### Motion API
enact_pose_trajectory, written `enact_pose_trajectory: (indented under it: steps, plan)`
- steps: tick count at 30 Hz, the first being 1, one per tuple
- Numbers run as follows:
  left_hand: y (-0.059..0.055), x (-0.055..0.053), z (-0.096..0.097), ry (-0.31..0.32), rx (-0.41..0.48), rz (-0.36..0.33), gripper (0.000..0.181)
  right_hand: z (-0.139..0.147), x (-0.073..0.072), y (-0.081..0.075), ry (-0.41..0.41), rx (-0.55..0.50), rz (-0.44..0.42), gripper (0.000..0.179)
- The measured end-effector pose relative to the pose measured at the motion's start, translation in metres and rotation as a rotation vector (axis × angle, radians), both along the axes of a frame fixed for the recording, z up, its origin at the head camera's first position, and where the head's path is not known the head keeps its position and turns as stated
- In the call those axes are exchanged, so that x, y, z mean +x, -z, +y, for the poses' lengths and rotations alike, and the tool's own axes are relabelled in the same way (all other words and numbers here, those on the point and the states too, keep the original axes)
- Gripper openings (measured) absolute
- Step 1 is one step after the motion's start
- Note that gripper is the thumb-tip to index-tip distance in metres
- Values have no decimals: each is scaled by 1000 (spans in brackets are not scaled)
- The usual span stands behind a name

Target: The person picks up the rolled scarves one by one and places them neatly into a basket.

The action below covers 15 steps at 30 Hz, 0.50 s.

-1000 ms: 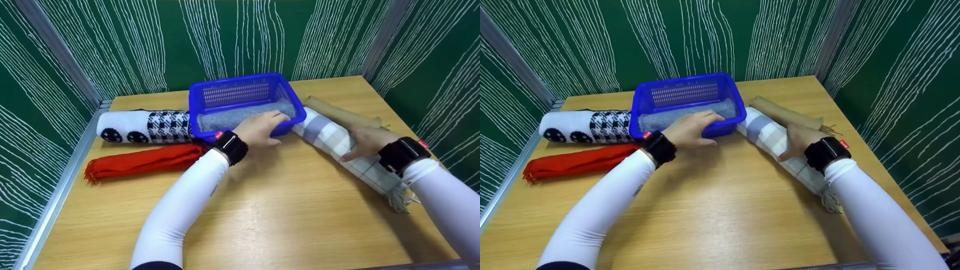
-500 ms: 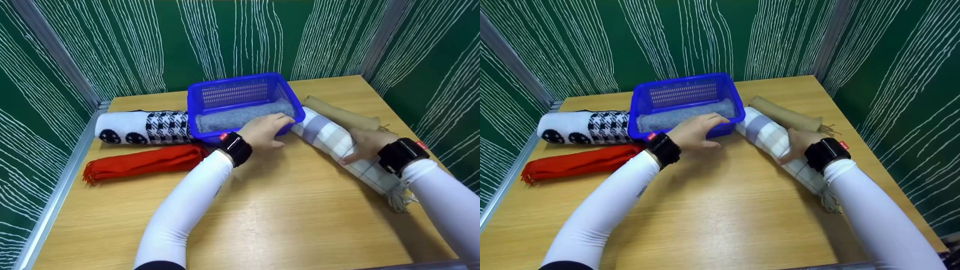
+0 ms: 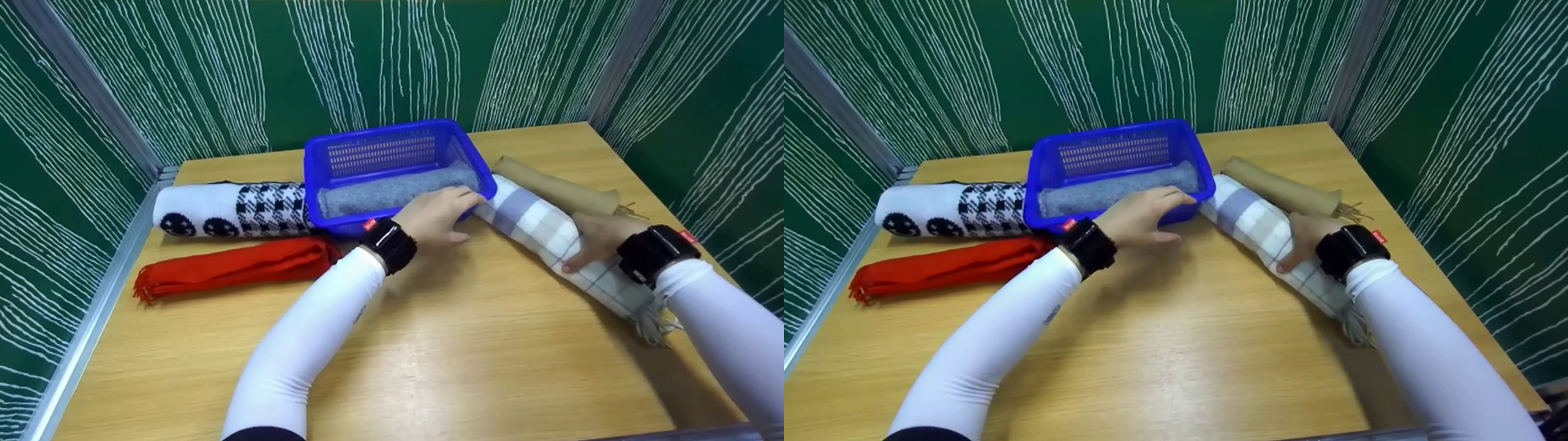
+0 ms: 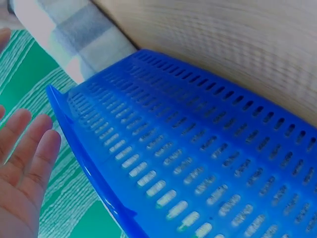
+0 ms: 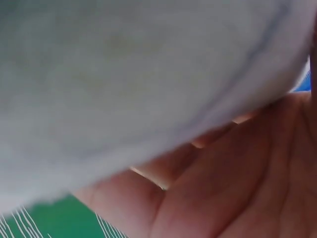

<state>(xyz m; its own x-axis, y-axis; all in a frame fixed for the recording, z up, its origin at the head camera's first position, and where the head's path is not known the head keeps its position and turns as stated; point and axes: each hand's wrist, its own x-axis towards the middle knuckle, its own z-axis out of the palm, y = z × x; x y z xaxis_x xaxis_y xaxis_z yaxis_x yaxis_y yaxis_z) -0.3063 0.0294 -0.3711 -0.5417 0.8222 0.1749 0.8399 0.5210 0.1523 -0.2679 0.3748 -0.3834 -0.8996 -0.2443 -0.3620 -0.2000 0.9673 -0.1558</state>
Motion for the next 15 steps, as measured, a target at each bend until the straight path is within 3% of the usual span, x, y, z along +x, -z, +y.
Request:
enact_pose_trajectory:
  steps: [6, 15]
  plan:
    - [1, 2, 6, 18, -8, 10, 67, 0, 0, 0, -5, -12, -7, 106]
    - [4, 6, 14, 43, -28, 4, 64, 5, 1, 1, -3, -41, -7, 87]
